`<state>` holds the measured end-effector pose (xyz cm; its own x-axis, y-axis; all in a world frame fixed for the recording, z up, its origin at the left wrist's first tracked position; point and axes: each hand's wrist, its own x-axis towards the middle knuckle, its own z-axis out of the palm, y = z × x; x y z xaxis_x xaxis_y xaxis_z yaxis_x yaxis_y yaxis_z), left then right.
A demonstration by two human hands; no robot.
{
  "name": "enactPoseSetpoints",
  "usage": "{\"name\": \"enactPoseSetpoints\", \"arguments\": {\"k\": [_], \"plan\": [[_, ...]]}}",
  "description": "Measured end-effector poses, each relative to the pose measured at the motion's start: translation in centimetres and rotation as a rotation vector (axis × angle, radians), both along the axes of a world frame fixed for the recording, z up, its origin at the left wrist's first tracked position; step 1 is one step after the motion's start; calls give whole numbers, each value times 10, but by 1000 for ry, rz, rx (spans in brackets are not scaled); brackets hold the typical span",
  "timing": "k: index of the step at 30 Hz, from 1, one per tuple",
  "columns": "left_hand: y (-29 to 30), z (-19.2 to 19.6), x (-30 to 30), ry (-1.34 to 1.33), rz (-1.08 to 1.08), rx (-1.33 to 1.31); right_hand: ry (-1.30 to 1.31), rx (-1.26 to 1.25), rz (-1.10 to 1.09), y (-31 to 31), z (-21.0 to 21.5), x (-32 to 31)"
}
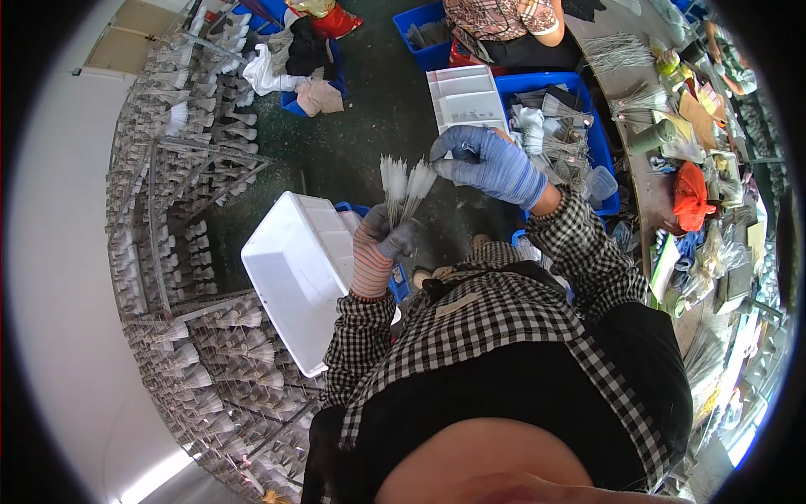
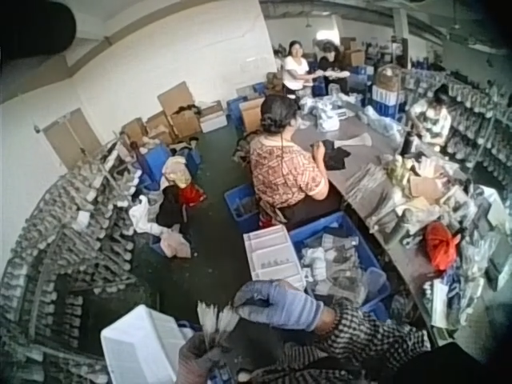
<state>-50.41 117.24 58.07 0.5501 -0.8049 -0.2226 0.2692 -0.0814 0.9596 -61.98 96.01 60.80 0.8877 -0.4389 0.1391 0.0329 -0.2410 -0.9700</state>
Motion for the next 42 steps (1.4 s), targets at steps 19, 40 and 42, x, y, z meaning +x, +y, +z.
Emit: {"name": "enactPoseSetpoints", "arguments": {"k": [19, 40, 42], "plan": [[21, -3, 8, 116, -3, 152, -676, 675, -379, -69, 18, 0], [20, -1, 2, 86, 36, 124, -126, 92, -32, 10, -21, 7], [20, -5, 5, 35, 58, 136, -137, 107, -100, 7, -16, 8]]}}
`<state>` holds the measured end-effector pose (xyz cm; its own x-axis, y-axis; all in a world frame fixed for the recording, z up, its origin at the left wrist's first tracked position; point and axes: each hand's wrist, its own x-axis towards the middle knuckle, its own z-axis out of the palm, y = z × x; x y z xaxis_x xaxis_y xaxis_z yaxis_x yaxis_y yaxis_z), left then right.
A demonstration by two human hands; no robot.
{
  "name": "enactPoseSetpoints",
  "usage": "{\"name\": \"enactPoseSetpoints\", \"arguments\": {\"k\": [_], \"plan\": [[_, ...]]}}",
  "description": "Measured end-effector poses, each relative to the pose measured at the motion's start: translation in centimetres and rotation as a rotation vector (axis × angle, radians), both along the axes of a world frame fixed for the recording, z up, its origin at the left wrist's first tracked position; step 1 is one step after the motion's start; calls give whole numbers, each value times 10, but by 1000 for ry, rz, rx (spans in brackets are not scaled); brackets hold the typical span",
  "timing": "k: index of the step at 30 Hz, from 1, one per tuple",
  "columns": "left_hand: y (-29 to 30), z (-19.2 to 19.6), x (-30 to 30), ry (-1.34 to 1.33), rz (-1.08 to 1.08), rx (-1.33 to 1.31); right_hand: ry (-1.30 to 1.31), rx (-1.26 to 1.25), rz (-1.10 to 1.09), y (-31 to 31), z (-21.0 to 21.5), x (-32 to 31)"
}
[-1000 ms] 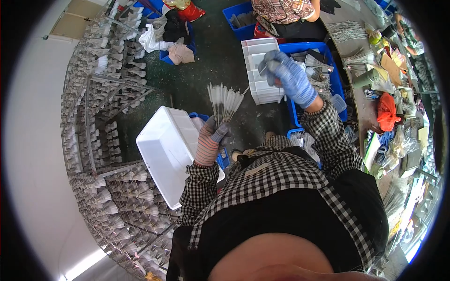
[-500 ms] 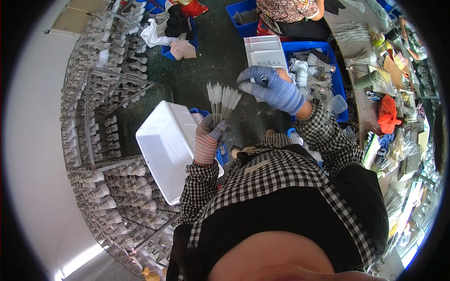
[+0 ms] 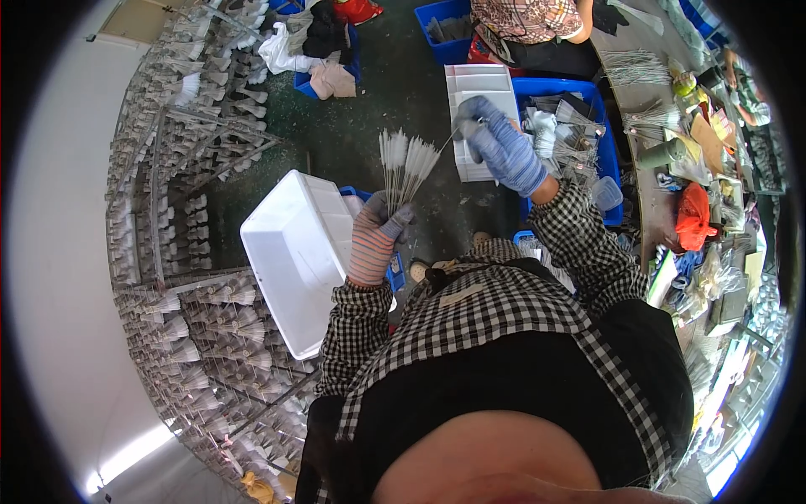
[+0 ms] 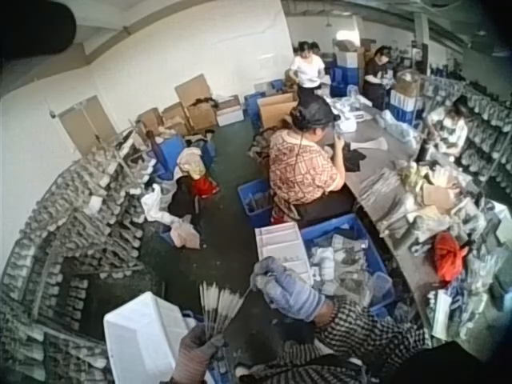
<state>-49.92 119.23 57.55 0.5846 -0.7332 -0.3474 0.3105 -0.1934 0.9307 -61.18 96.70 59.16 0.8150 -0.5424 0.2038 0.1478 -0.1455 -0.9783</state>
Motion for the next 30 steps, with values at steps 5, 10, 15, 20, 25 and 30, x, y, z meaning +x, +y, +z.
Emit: {"name": "enactPoseSetpoints", "arguments": {"k": [5, 10, 15, 20, 25, 30], "plan": [[-2, -9, 3, -261, 19, -5, -182, 257, -279, -58, -16, -2], [4, -23, 9, -404, 76, 8, -212, 311, -207, -66, -16, -1], [-6, -20, 8, -648, 70, 31, 139, -40, -40, 3, -12, 6], [-7, -15, 9, -606, 12, 84, 153, -68, -58, 19, -6, 6], [-12, -13, 12, -633, -47, 146, 63, 261, -272, -11, -17, -15], [-3, -65, 36, -796, -13, 207, -109, 417, -521, -43, -24, -69]]}}
